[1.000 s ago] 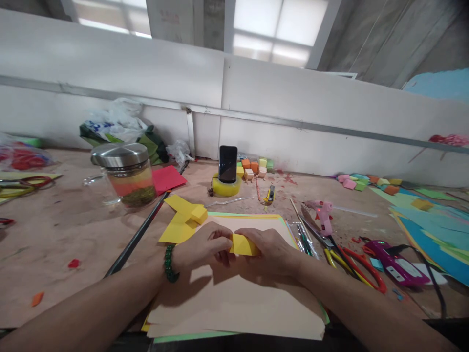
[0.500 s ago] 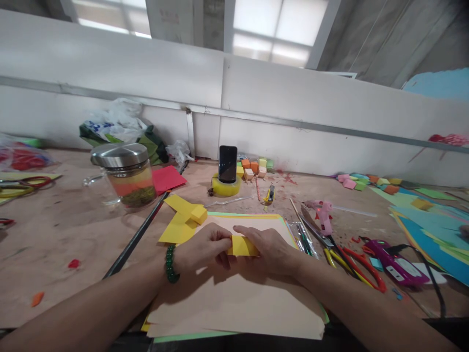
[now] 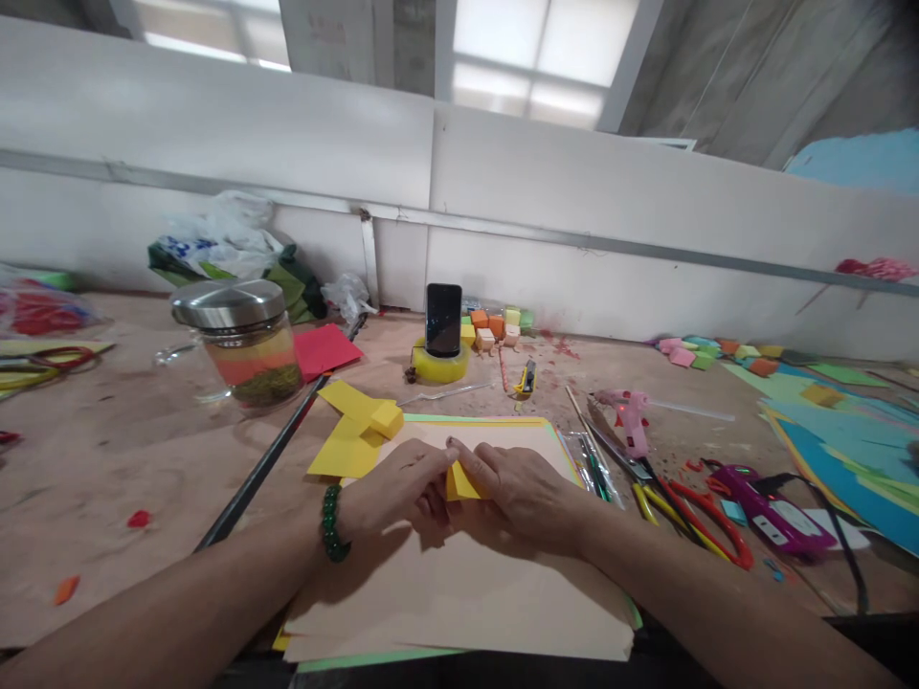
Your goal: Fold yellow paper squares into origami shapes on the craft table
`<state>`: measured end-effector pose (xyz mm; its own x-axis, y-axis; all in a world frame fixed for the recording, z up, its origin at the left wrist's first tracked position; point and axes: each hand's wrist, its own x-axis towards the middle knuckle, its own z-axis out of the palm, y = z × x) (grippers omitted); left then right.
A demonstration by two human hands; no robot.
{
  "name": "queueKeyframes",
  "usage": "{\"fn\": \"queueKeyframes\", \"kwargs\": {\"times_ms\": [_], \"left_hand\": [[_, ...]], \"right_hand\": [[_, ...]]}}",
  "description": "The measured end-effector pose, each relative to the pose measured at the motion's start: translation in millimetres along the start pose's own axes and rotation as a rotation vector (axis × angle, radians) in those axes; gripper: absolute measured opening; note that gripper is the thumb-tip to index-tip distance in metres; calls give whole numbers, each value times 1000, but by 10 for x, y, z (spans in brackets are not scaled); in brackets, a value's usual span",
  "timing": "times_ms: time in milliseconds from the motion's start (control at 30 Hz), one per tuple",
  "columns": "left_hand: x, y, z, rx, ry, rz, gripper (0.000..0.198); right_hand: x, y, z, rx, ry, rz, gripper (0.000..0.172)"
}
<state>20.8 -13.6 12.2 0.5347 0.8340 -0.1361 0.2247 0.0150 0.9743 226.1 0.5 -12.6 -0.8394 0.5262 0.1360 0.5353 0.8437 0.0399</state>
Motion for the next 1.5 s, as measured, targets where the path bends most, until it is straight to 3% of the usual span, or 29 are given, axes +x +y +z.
{"fn": "queueKeyframes", "kwargs": {"times_ms": [167, 300, 433, 567, 800, 933, 1133, 1333, 1500], "left_hand": [[16, -25, 18, -44, -27, -77, 45], [21, -32, -29, -118, -59, -92, 47], [51, -25, -68, -196, -25, -116, 42], [101, -50, -99, -252, 13, -142, 44], [130, -89, -238, -380, 17, -119, 44], [141, -83, -278, -413, -20, -87, 43], [156, -98, -313, -320, -36, -101, 44], [130, -65, -256, -208, -214, -142, 36], [98, -90, -89, -203, -342, -70, 46]], "right_hand": [[-7, 22, 73, 24, 26, 21, 80], [-34, 58, 53, 186, 104, 133, 71], [-56, 153, -61, 493, 242, 193, 52], [-44, 277, -108, 764, 275, 268, 38], [10, 373, -98, 1453, 374, 388, 52], [47, 370, -97, 1712, 487, 390, 44], [78, 377, -28, 1651, 564, 451, 9], [74, 262, -29, 1479, 509, 388, 19], [77, 10, -27, 1258, 500, 311, 17]]}}
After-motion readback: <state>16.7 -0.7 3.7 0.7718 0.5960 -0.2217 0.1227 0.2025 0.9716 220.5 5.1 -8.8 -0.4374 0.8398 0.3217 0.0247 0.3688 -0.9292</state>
